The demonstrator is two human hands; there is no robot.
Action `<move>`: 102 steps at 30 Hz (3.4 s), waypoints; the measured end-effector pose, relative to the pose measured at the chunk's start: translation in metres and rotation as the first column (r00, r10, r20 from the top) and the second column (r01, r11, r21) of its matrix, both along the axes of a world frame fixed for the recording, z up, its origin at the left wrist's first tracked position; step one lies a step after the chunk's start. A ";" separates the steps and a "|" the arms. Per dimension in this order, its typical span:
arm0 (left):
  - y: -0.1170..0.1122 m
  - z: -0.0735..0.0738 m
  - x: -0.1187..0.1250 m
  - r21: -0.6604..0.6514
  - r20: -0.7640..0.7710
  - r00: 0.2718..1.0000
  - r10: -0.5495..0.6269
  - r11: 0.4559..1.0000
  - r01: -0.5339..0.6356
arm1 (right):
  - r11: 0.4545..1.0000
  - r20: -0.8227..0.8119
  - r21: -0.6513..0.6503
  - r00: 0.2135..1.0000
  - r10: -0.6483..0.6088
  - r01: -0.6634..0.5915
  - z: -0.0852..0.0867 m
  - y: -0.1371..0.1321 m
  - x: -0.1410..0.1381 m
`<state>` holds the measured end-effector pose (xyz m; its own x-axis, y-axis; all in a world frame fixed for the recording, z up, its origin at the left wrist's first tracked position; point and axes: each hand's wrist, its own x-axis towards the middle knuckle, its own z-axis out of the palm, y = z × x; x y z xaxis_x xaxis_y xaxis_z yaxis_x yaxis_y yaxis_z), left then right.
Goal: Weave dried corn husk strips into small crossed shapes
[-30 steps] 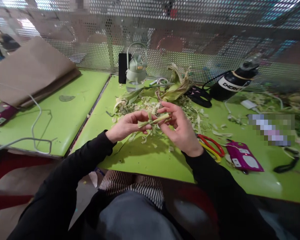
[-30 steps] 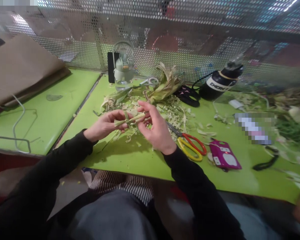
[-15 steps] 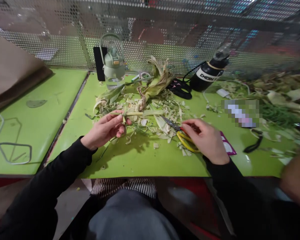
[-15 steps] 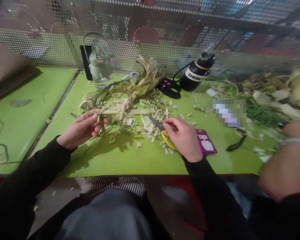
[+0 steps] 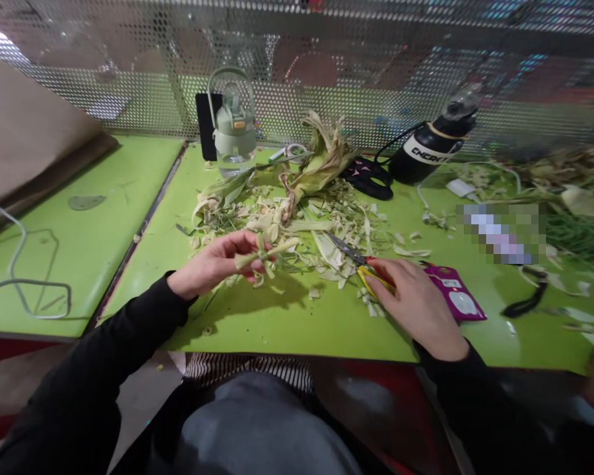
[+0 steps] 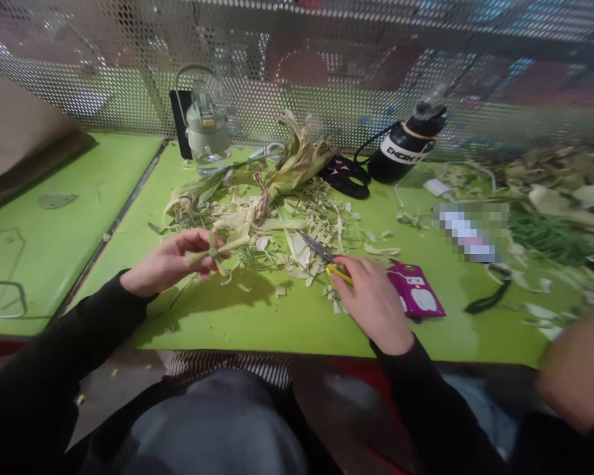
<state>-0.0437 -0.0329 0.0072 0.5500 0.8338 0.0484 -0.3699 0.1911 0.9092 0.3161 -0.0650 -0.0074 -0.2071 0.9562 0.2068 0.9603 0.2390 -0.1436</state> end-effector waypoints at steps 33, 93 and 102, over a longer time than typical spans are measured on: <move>0.009 0.055 -0.037 -0.226 0.208 0.687 0.696 0.717 -0.659 | 0.951 -0.298 -0.187 0.937 0.183 -0.245 0.002 0.091 -0.106; 0.122 0.038 -0.043 0.770 -0.546 0.076 0.834 0.536 -0.347 | 0.979 -0.576 0.193 0.800 0.167 -0.065 -0.022 0.060 -0.066; 0.084 0.052 0.005 0.803 -0.503 0.255 0.826 0.555 -0.216 | 0.985 -0.764 0.000 0.635 0.111 -0.172 0.026 0.074 -0.115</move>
<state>-0.0387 0.0514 0.0596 0.0059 0.9127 0.4085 0.7214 -0.2868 0.6303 0.2016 0.0093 0.0185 -0.1401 0.9463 0.2915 0.4607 0.3229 -0.8267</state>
